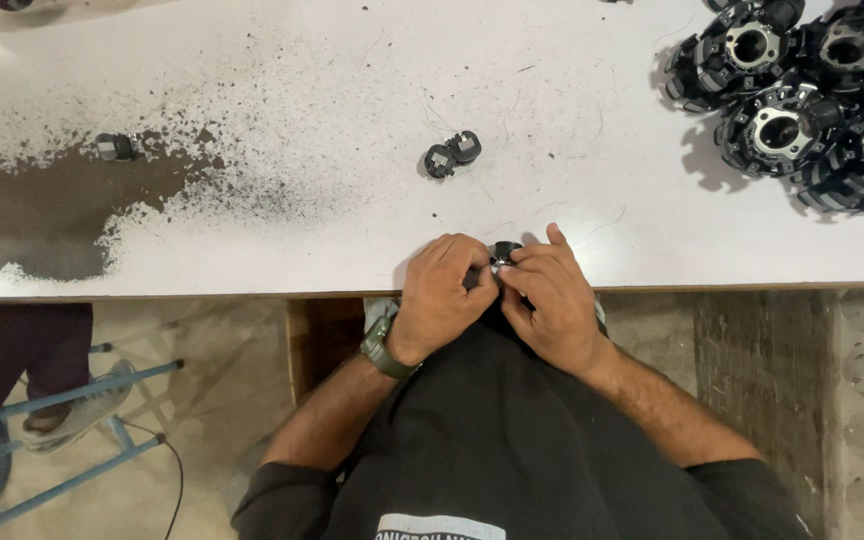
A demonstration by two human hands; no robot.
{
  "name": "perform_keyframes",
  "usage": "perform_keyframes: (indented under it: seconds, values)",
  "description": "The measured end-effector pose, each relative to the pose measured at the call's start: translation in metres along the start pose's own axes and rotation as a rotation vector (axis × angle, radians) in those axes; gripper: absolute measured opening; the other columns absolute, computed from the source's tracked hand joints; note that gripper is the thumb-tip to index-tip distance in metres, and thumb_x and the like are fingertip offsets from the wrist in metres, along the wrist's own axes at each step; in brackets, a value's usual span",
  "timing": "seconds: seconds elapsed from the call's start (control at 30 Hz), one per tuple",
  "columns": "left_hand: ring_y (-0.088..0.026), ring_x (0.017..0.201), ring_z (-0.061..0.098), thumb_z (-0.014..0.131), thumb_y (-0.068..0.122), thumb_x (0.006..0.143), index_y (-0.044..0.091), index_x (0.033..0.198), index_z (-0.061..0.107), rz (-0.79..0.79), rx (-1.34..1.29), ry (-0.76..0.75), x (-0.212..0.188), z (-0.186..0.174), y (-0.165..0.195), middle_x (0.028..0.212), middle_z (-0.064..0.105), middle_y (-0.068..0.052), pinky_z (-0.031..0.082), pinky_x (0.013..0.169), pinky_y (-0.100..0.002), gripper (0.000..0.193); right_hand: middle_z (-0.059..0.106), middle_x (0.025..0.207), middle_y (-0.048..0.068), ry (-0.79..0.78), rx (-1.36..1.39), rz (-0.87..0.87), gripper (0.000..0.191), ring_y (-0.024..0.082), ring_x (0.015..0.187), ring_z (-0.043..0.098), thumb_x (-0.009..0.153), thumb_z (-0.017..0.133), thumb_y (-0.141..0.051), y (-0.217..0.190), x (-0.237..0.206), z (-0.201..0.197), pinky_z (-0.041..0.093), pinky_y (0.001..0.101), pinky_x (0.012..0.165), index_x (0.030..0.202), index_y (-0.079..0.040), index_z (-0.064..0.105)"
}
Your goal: The person sits at a workbench assembling omni wheels, picking up black roller components and pressing them one at a time into the slots of wheel hubs, occasionally using a small handheld tool on the parts, and setting finished wheels aside with the growing pile of completed wheels.
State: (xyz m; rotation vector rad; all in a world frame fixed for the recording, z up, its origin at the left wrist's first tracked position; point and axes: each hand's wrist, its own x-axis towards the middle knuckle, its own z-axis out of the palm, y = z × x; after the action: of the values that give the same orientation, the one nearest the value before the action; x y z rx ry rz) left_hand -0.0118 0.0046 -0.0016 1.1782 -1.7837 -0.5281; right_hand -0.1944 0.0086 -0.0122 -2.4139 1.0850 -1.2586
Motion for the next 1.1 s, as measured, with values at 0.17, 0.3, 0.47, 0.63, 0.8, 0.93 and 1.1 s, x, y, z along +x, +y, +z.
perform_keyframes:
  seconds: [0.17,0.3,0.47,0.63,0.8,0.93,1.1]
  values:
    - [-0.027,0.076,0.064,0.074,0.005,0.086,0.007,0.09,0.062,0.002,0.054,-0.014,0.019,-0.011,-0.008,0.087,0.065,-0.007,0.053,0.069,-0.039,0.012,0.067,0.1,0.01,0.006,-0.055,0.071,0.029,0.03,0.106,0.068,0.081,0.078,0.008,0.012,0.009,-0.006,0.041,0.0559,0.122,0.104,-0.005,0.065]
    - [-0.024,0.081,0.065,0.073,0.007,0.089,0.006,0.1,0.064,-0.096,0.191,0.076,0.049,-0.044,-0.025,0.097,0.067,-0.008,0.053,0.07,-0.037,0.014,0.069,0.105,0.011,0.044,-0.107,0.167,0.025,0.027,0.103,0.068,0.086,0.075,0.005,0.024,0.014,-0.012,0.038,0.0568,0.123,0.106,-0.005,0.064]
    - [-0.027,0.096,0.067,0.075,0.012,0.092,0.005,0.113,0.064,-0.011,0.201,0.033,0.056,-0.053,-0.018,0.11,0.067,-0.011,0.054,0.081,-0.04,0.024,0.069,0.108,0.012,0.134,-0.129,0.181,0.021,0.029,0.109,0.068,0.092,0.07,0.001,0.033,0.015,-0.025,0.035,0.0578,0.125,0.111,-0.003,0.062]
    - [-0.033,0.109,0.062,0.074,0.016,0.092,0.003,0.119,0.064,0.15,0.263,-0.038,0.071,-0.03,-0.008,0.118,0.066,-0.013,0.053,0.089,-0.043,0.031,0.066,0.102,0.009,0.219,-0.045,0.292,0.021,0.021,0.094,0.065,0.1,0.066,0.0,0.044,0.013,-0.041,0.032,0.0591,0.13,0.119,-0.002,0.058]
    - [-0.031,0.104,0.059,0.075,0.025,0.088,0.004,0.117,0.066,0.162,0.432,-0.23,0.133,0.005,-0.008,0.107,0.065,-0.012,0.048,0.086,-0.047,0.036,0.065,0.102,0.009,0.246,0.015,0.344,0.018,0.021,0.094,0.064,0.102,0.064,0.0,0.051,0.009,-0.037,0.033,0.0565,0.131,0.118,-0.003,0.056]
    - [-0.028,0.106,0.057,0.069,0.025,0.091,0.007,0.113,0.068,0.046,0.585,-0.525,0.166,0.032,-0.011,0.107,0.064,-0.009,0.046,0.089,-0.048,0.028,0.063,0.101,0.008,0.307,0.101,0.385,0.016,0.019,0.094,0.063,0.104,0.062,0.0,0.055,0.005,-0.034,0.033,0.055,0.131,0.118,-0.003,0.056]
    - [-0.037,0.112,0.053,0.071,0.025,0.06,0.01,0.133,0.065,0.431,0.586,-0.287,0.165,0.04,-0.019,0.128,0.058,-0.022,0.045,0.082,-0.051,0.075,0.062,0.102,0.007,0.335,0.147,0.415,0.015,0.017,0.094,0.062,0.104,0.063,-0.002,0.057,0.001,-0.032,0.035,0.0538,0.13,0.117,-0.003,0.056]
